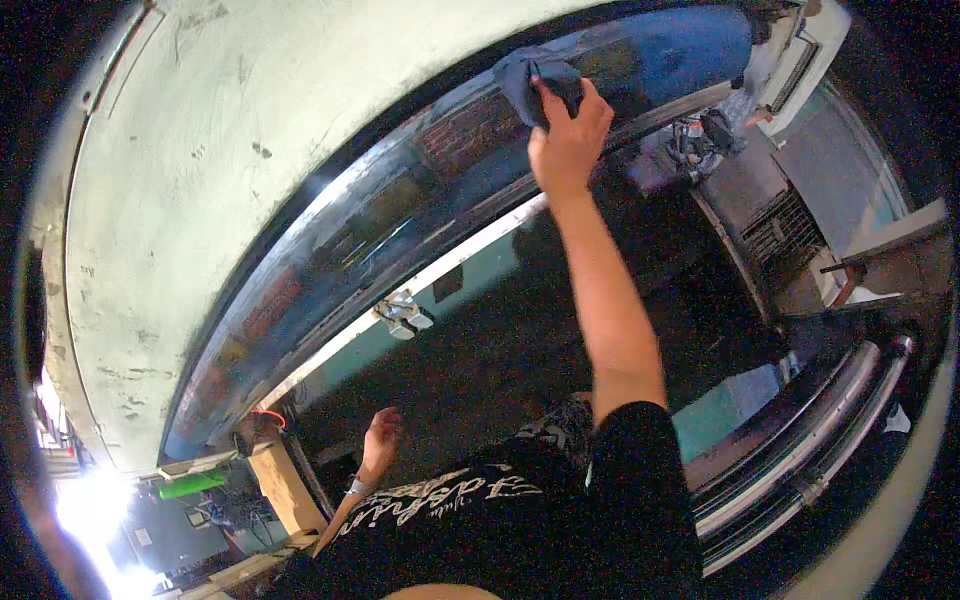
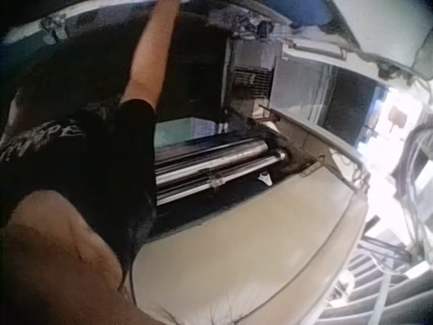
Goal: The person wipes a large, curved, reflective surface with a blue cloth. They use both hands to rub the surface in circular and linear motions, occasionally adjusting the cloth's position. The task involves cleaning or polishing the surface, which appears to be part of a larger machine or vehicle.
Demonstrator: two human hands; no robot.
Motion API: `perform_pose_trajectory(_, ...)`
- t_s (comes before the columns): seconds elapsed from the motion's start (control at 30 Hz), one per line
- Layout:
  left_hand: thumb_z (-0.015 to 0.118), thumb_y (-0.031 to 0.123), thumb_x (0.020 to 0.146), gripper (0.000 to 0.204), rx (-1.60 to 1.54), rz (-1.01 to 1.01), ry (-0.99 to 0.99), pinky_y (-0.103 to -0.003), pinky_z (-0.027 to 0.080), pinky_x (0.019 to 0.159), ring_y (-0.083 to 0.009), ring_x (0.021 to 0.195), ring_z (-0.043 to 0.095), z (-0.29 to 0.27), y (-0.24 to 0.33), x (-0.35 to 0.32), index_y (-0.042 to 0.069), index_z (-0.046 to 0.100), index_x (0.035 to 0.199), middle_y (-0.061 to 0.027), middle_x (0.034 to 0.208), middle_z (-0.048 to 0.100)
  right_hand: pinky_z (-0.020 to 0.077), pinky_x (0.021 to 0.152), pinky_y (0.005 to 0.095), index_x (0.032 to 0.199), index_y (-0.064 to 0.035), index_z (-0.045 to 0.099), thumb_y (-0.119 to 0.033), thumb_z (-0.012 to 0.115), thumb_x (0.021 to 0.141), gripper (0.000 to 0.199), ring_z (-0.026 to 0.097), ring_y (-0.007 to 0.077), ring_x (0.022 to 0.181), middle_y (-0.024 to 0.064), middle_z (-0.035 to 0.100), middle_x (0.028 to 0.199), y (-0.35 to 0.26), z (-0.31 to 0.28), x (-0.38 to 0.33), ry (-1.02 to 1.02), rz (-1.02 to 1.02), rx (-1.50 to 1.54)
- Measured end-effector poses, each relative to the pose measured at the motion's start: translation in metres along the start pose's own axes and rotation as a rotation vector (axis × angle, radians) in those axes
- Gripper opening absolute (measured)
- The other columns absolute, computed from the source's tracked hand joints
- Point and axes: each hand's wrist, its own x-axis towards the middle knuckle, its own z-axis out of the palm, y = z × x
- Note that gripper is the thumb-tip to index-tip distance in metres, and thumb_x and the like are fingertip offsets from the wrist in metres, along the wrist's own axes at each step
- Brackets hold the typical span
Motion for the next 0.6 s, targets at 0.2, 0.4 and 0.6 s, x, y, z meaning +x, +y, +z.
perform_pose_trajectory(0.2, 0.046, -0.01, 0.076, 0.047, 0.099, 0.217, -0.028, -0.028, 0.048, 0.07, -0.0178, 0.083, 0.058, 0.016, 0.073, 0.04, 0.003, 0.048, 0.121, -0.011, 0.106, 0.057, 0.0367, 0.089, 0.046, 0.101, -0.0193, 0.066, -0.011, 0.064, 0.066, 0.036, 0.042, 0.0329, 0.107, 0.0123, 0.046, 0.118, -0.141, 0.005, -0.08, -0.185, -0.03, 0.348)
perform_pose_trajectory(0.4, 0.045, -0.01, 0.076, 0.046, 0.144, 0.325, -0.074, -0.027, 0.048, 0.069, -0.0169, 0.081, 0.059, 0.007, 0.086, 0.042, 0.003, 0.048, 0.12, -0.0112, 0.103, 0.058, 0.039, 0.08, 0.0461, 0.094, -0.0079, 0.057, -0.011, 0.065, 0.069, 0.026, 0.048, 0.037, 0.098, 0.0128, 0.052, 0.109, 0.007, 0.001, -0.015, 0.042, -0.273, 0.091)
perform_pose_trajectory(0.6, 0.048, -0.007, 0.079, 0.043, 0.063, 0.188, -0.109, -0.029, 0.048, 0.073, -0.0184, 0.083, 0.06, 0.027, 0.06, 0.018, 0.004, 0.048, 0.12, -0.0102, 0.1, 0.06, 0.0306, 0.096, 0.0473, 0.116, -0.0181, 0.058, -0.003, 0.058, 0.066, 0.052, 0.038, 0.0392, 0.111, 0.0233, 0.042, 0.12, -0.098, 0.006, -0.046, -0.134, 0.133, 0.243)
